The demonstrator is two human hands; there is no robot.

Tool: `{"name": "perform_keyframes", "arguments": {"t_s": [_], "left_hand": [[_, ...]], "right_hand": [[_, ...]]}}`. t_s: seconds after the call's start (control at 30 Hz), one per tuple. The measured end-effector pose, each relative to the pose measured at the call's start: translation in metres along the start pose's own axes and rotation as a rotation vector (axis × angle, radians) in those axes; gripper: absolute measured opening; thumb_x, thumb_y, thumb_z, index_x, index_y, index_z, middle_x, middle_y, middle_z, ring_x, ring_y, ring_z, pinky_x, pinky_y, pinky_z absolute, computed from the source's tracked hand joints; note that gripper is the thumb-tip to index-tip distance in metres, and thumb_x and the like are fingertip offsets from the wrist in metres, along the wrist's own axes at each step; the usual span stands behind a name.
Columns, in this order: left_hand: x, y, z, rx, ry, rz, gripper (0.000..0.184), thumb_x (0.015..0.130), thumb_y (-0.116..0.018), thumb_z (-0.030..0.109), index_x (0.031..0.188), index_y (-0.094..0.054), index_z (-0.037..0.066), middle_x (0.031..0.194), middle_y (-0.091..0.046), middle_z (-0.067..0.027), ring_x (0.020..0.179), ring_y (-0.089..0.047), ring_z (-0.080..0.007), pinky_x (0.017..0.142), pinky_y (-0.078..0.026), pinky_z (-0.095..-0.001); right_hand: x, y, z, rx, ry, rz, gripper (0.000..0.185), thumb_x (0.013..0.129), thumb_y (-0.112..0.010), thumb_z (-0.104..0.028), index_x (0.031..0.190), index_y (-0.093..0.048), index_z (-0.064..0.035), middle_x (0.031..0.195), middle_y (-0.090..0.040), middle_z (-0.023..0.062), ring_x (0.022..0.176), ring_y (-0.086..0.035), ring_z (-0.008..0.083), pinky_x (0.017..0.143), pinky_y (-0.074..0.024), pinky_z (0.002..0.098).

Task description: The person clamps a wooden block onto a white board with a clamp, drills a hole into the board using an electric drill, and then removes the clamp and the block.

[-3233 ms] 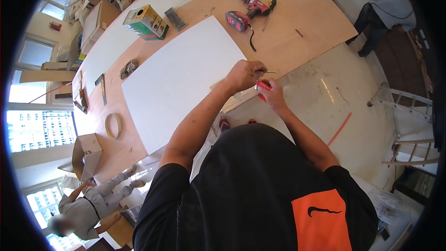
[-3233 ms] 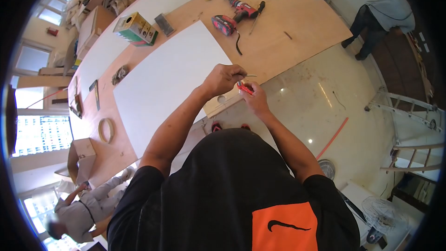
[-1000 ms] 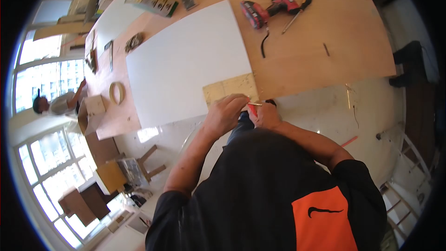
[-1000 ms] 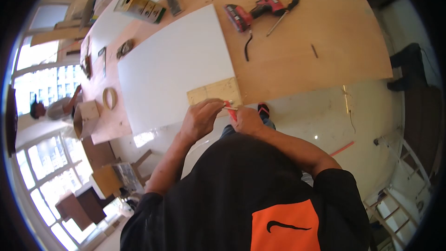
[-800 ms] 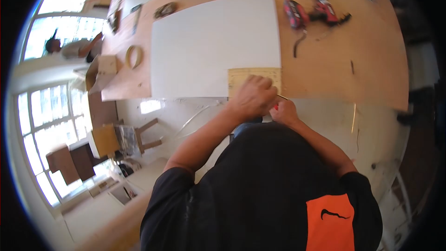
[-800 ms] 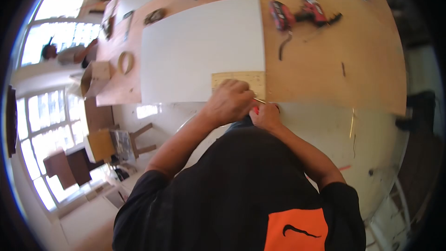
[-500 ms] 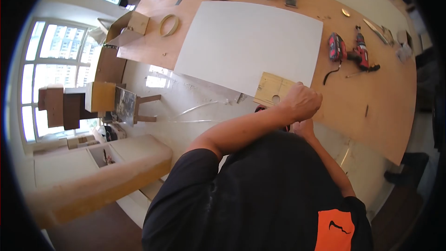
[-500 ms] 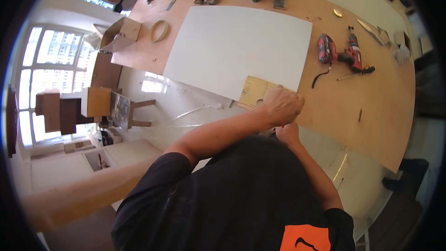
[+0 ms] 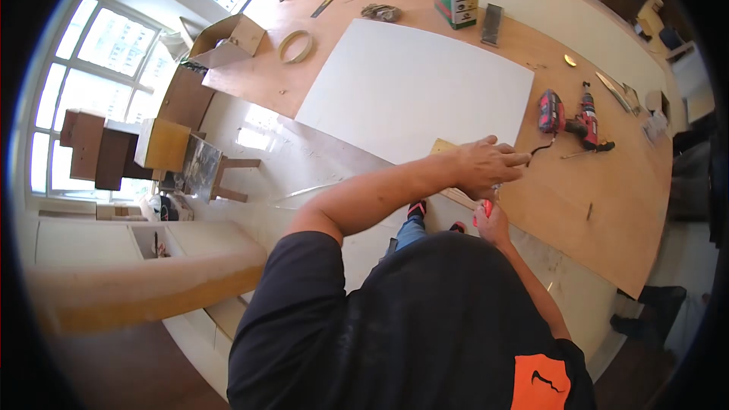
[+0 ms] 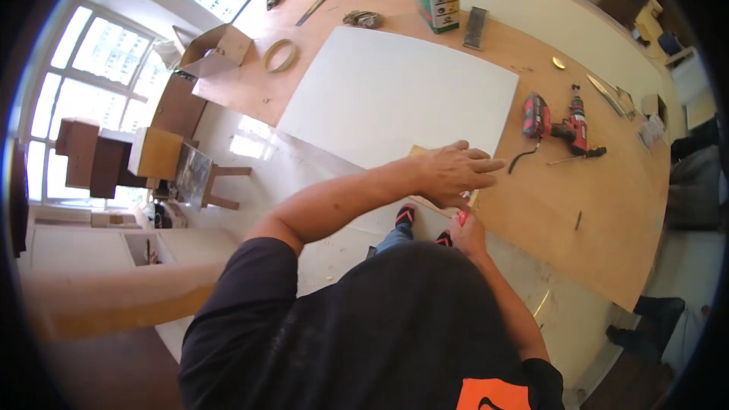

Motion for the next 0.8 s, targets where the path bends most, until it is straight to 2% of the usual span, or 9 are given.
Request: {"name": "perform_keyframes", "arguments": {"t_s": [0.13,0.3,0.4,0.43,0.57,0.63,0.67,0.77,0.8], "left_hand": [[0.004,-0.009,-0.018,0.113,-0.172,0.023,0.031,0.088,-0.071,0.026,0.115,-0.067,0.011,0.15,-0.053,-0.0095,0.14,-0.048,-0.0241,0.107,-0.043,-0.0508],[0.016,-0.005,-0.019,0.193,-0.228,-0.02,0.033,0.085,-0.074,0.042,0.083,-0.063,0.011,0.092,-0.069,-0.0072,0.086,-0.068,-0.0247,0.084,-0.049,-0.0434],[0.011,-0.015,-0.014,0.228,-0.171,0.16,0.036,0.084,-0.075,0.044,0.073,-0.059,0.014,0.066,-0.059,-0.0035,0.059,-0.06,-0.0245,0.072,-0.048,-0.0424],[0.008,-0.028,-0.014,0.292,-0.158,0.248,0.036,0.082,-0.076,0.047,0.076,-0.06,0.016,0.062,-0.058,-0.0034,0.053,-0.058,-0.0247,0.069,-0.047,-0.0436],[-0.01,-0.051,0.009,0.295,0.122,0.416,0.035,0.086,-0.077,0.042,0.099,-0.065,0.012,0.058,-0.062,-0.0034,0.05,-0.063,-0.0238,0.066,-0.049,-0.0471],[-0.006,-0.053,0.028,0.223,0.305,0.35,0.031,0.092,-0.071,0.038,0.103,-0.064,0.009,0.055,-0.063,-0.0086,0.05,-0.064,-0.0298,0.065,-0.049,-0.0478],[-0.006,-0.056,0.034,0.211,0.409,0.232,0.048,0.096,-0.067,0.039,0.126,-0.063,0.001,0.064,-0.068,-0.0106,0.057,-0.067,-0.0284,0.072,-0.051,-0.0468],[-0.002,-0.056,0.048,0.1,0.598,0.225,0.051,0.095,-0.064,0.031,0.134,-0.058,-0.002,0.066,-0.07,-0.017,0.061,-0.069,-0.0383,0.073,-0.053,-0.0516],[0.002,-0.046,0.051,-0.041,0.683,0.089,0.059,0.093,-0.066,0.029,0.14,-0.052,-0.003,0.073,-0.071,-0.0214,0.069,-0.071,-0.0431,0.082,-0.053,-0.0549]], "right_hand": [[0.004,-0.012,0.019,-0.031,-0.025,0.107,0.025,0.096,-0.058,-0.026,0.1,-0.063,-0.0013,0.08,-0.07,0.02,0.078,-0.07,0.0385,0.075,-0.0533,0.0482],[-0.002,-0.001,-0.001,-0.008,-0.066,0.097,0.03,0.096,-0.059,-0.029,0.1,-0.063,-0.0005,0.081,-0.07,0.0229,0.081,-0.069,0.0433,0.074,-0.0525,0.0509],[-0.006,-0.002,-0.001,0.039,-0.08,0.09,0.033,0.096,-0.059,-0.033,0.102,-0.063,-0.0005,0.08,-0.069,0.025,0.079,-0.069,0.0461,0.07,-0.052,0.0535],[-0.004,-0.007,0.002,-0.004,-0.176,0.102,0.035,0.096,-0.058,-0.032,0.09,-0.069,0.0006,0.082,-0.069,0.0305,0.08,-0.069,0.0491,0.069,-0.0531,0.0569],[-0.002,-0.011,0.0,0.04,-0.119,0.17,0.035,0.095,-0.057,-0.03,0.095,-0.07,0.0023,0.085,-0.069,0.0318,0.083,-0.069,0.0497,0.073,-0.0539,0.0584],[-0.009,-0.002,-0.012,0.053,-0.085,0.139,0.033,0.096,-0.056,-0.03,0.1,-0.068,0.001,0.088,-0.07,0.0314,0.085,-0.07,0.0491,0.077,-0.0541,0.0575],[-0.007,-0.003,-0.01,0.05,-0.108,0.103,0.033,0.096,-0.057,-0.031,0.102,-0.067,0.0,0.089,-0.07,0.0309,0.086,-0.07,0.0482,0.079,-0.054,0.0567],[-0.005,-0.004,-0.015,0.023,-0.171,0.103,0.032,0.095,-0.061,-0.032,0.103,-0.065,-0.0015,0.09,-0.071,0.0291,0.088,-0.07,0.0467,0.08,-0.0536,0.0558],[-0.007,-0.004,-0.017,0.009,-0.192,0.116,0.032,0.094,-0.063,-0.032,0.103,-0.065,-0.0018,0.09,-0.071,0.0285,0.088,-0.07,0.0463,0.08,-0.0534,0.0558]]}}
Point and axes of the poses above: each hand's wrist, its own x-axis towards the middle knuckle, its own y-axis out of the back of the hand, z = x × y, the point moved 3 cm from there along x, towards the middle knuckle
